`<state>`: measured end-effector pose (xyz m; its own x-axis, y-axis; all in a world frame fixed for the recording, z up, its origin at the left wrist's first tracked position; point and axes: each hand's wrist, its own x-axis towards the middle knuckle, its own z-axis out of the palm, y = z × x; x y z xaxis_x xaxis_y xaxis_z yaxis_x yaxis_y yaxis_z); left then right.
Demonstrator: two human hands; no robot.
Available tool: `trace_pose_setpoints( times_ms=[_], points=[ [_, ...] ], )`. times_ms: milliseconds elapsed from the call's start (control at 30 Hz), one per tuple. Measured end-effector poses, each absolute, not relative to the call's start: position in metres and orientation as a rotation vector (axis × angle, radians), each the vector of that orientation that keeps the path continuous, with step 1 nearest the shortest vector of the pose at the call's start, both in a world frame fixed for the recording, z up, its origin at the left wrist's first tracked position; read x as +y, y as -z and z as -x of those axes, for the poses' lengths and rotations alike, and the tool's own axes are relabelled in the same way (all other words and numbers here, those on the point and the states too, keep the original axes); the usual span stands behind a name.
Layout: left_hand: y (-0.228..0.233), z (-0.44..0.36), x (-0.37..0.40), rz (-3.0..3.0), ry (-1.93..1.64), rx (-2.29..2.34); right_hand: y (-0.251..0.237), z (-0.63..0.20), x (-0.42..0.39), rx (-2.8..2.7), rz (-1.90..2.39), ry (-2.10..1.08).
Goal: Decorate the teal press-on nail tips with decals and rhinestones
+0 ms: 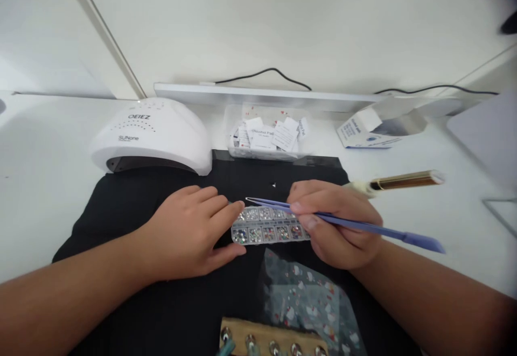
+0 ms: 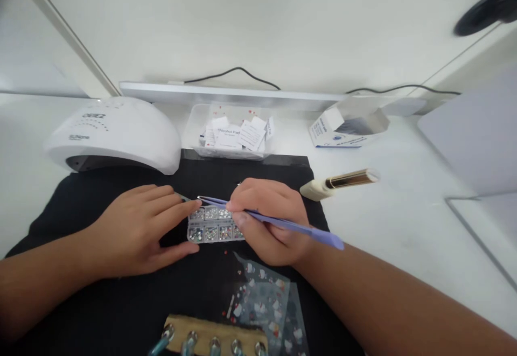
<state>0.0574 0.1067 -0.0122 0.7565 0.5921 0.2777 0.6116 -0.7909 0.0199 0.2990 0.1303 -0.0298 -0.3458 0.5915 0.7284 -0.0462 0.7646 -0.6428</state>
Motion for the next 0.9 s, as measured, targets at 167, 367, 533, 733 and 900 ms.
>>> trace_pose_setpoints(
  times_ms=[167, 367, 533, 733, 900],
  points=[
    [0.011, -0.058, 0.106, 2.857, 0.428, -0.922, 0.027, -0.295, 0.128, -1.829, 0.425, -0.514],
    [0.011, -0.056, 0.105, 2.842, 0.462, -0.907, 0.027, -0.289, 0.126, -1.782, 0.487, -0.399],
    [0.016, -0.056, 0.108, 2.844, 0.549, -0.963, 0.030, -0.289, 0.133, -1.665, 0.565, -0.376],
    [0.000, -0.048, 0.105, 2.946, 0.791, -1.022, 0.006, -0.292, 0.111, -1.488, 0.541, -0.496],
    [-0.029, -0.027, 0.076, 3.262, 0.973, -1.007, -0.010, -0.298, 0.050, -1.474, 0.477, -0.669]
  ],
)
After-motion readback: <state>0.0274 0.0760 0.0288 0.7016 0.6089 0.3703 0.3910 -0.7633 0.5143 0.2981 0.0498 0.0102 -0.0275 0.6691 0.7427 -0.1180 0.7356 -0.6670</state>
